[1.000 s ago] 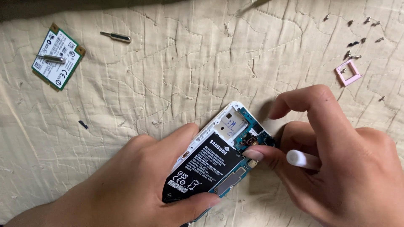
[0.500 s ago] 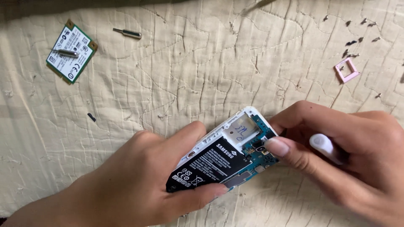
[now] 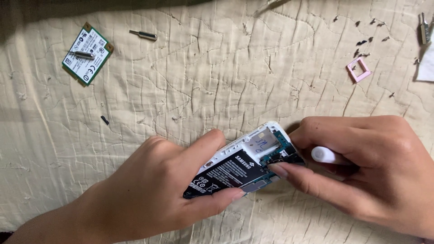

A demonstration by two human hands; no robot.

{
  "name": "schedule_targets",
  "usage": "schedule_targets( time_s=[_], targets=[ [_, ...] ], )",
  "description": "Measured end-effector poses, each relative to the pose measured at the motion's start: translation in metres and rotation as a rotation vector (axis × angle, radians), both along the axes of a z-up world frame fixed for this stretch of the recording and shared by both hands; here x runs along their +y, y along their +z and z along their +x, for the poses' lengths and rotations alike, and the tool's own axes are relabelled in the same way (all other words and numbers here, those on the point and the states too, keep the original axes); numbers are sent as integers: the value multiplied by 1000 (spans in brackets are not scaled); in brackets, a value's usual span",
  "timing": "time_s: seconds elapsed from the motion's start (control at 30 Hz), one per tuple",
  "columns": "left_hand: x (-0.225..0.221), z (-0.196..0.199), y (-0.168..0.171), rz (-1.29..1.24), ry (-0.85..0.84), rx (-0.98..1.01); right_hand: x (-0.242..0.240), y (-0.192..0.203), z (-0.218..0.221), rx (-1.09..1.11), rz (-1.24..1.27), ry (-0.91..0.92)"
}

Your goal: Carefully prying and removing a motherboard from a smartphone chassis using a plastic tool.

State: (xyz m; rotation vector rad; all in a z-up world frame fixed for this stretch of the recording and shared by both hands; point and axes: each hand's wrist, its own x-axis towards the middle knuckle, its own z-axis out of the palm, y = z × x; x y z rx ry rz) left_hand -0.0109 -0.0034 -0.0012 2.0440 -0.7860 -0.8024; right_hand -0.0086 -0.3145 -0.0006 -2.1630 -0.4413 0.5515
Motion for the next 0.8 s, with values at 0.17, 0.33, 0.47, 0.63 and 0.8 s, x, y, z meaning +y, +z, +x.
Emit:
schedule_targets(
  time_s=[0.17, 0.33, 0.47, 0.63, 0.8],
  targets=[
    [0, -1, -1, 36, -4, -1, 50, 4, -11, 2, 10, -28],
    [0, 1, -2, 30, -47, 9, 50, 3, -12, 27, -12, -38],
    [1, 8, 3, -3, -24, 112, 49, 5, -10, 37, -9, -11],
    [4, 16, 9, -231, 85, 396, 43, 9, -12, 177, -24, -200],
    [6, 17, 9, -521, 321, 580, 39, 18, -14, 285, -36, -362]
  ],
)
